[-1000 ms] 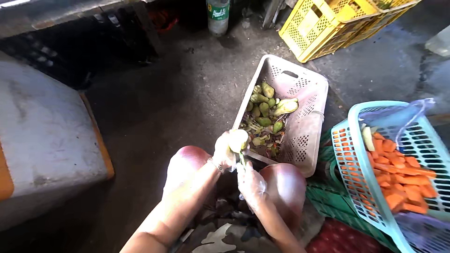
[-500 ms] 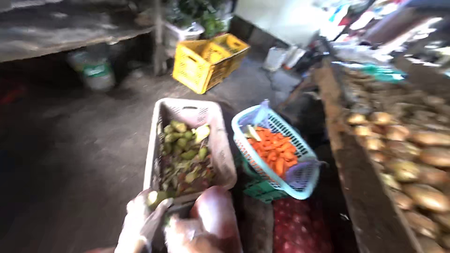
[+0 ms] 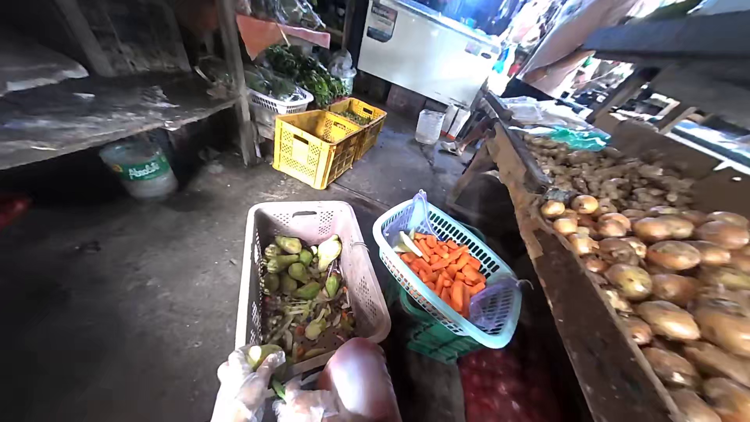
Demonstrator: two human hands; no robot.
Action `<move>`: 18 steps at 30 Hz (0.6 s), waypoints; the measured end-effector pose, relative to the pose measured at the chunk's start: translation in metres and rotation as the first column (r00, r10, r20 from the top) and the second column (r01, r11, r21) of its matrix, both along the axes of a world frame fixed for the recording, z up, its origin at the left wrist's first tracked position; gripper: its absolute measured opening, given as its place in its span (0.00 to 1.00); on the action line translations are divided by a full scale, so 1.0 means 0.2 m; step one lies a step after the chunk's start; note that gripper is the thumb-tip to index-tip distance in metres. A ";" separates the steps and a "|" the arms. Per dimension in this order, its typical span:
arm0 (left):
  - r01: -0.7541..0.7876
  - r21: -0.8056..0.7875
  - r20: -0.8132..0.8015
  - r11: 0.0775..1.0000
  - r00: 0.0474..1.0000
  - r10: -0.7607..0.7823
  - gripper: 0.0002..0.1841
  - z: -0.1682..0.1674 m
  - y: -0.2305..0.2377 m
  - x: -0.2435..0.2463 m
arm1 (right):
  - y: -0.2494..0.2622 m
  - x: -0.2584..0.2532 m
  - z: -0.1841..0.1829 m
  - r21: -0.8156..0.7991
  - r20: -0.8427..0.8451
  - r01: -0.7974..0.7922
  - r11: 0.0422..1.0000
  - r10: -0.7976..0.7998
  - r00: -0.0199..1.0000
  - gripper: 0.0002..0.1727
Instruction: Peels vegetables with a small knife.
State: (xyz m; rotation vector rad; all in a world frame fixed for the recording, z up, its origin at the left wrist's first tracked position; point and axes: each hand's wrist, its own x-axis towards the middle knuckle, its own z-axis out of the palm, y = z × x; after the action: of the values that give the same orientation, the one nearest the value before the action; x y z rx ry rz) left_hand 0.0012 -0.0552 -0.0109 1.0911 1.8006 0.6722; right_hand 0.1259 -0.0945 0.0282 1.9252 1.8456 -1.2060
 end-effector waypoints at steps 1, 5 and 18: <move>0.012 0.016 -0.027 1.000 1.000 -0.012 0.36 0.01 0.00 0.00 | -0.01 0.00 -0.02 0.009 -0.012 -0.002 1.000 0.002 1.000 0.29; 0.057 0.087 -0.101 0.995 0.994 -0.048 0.37 0.03 -0.03 -0.06 | -0.04 -0.01 -0.03 0.118 -0.041 0.052 0.992 -0.047 0.998 0.26; 0.004 -0.097 -0.046 0.995 0.999 -0.008 0.36 0.09 0.02 0.02 | 0.00 -0.07 0.08 -0.062 0.126 -0.191 0.980 0.197 0.972 0.27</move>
State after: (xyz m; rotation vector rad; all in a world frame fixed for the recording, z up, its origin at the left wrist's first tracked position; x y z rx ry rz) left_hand 0.0048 -0.0516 0.0068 1.0543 1.8492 0.5537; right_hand 0.1127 -0.0950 0.0439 1.7085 1.8665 -1.0277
